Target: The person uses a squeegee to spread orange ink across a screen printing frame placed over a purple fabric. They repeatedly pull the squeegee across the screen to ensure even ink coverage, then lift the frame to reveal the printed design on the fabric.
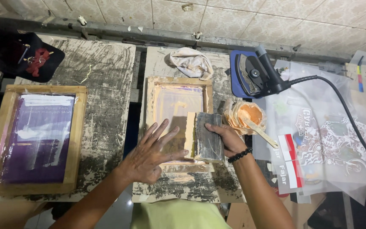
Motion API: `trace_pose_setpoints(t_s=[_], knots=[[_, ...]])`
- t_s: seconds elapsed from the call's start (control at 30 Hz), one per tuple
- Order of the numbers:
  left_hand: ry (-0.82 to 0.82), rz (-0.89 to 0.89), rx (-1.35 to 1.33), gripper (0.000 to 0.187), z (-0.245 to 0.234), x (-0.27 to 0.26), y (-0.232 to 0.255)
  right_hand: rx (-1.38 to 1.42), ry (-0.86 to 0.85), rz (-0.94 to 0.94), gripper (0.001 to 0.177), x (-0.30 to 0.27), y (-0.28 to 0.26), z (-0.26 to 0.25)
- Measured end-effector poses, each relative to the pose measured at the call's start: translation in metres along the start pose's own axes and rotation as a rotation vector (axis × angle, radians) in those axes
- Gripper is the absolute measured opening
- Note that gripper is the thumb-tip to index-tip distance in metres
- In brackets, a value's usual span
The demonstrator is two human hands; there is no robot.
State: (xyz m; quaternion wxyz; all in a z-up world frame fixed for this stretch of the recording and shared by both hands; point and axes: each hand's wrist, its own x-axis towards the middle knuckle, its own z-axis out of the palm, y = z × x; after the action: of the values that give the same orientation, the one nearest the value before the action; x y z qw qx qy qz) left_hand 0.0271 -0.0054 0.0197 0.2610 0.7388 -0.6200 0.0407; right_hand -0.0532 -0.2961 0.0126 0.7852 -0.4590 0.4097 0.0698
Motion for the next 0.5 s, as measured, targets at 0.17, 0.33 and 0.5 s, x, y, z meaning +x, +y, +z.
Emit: trace_pose_setpoints(t_s=[0.17, 0.33, 0.5], knots=[[-0.035, 0.015, 0.051, 0.107, 0.003, 0.005, -0.01, -0.001, -0.018, 0.015, 0.029, 0.008, 0.005, -0.006], [-0.058, 0.026, 0.123, 0.112, 0.012, 0.009, -0.021, -0.001, -0.047, 0.037, 0.028, 0.01, 0.002, -0.01], [-0.05, -0.007, 0.159, 0.114, 0.018, 0.017, -0.031, 0.011, -0.055, 0.041, 0.027, 0.005, -0.005, -0.006]])
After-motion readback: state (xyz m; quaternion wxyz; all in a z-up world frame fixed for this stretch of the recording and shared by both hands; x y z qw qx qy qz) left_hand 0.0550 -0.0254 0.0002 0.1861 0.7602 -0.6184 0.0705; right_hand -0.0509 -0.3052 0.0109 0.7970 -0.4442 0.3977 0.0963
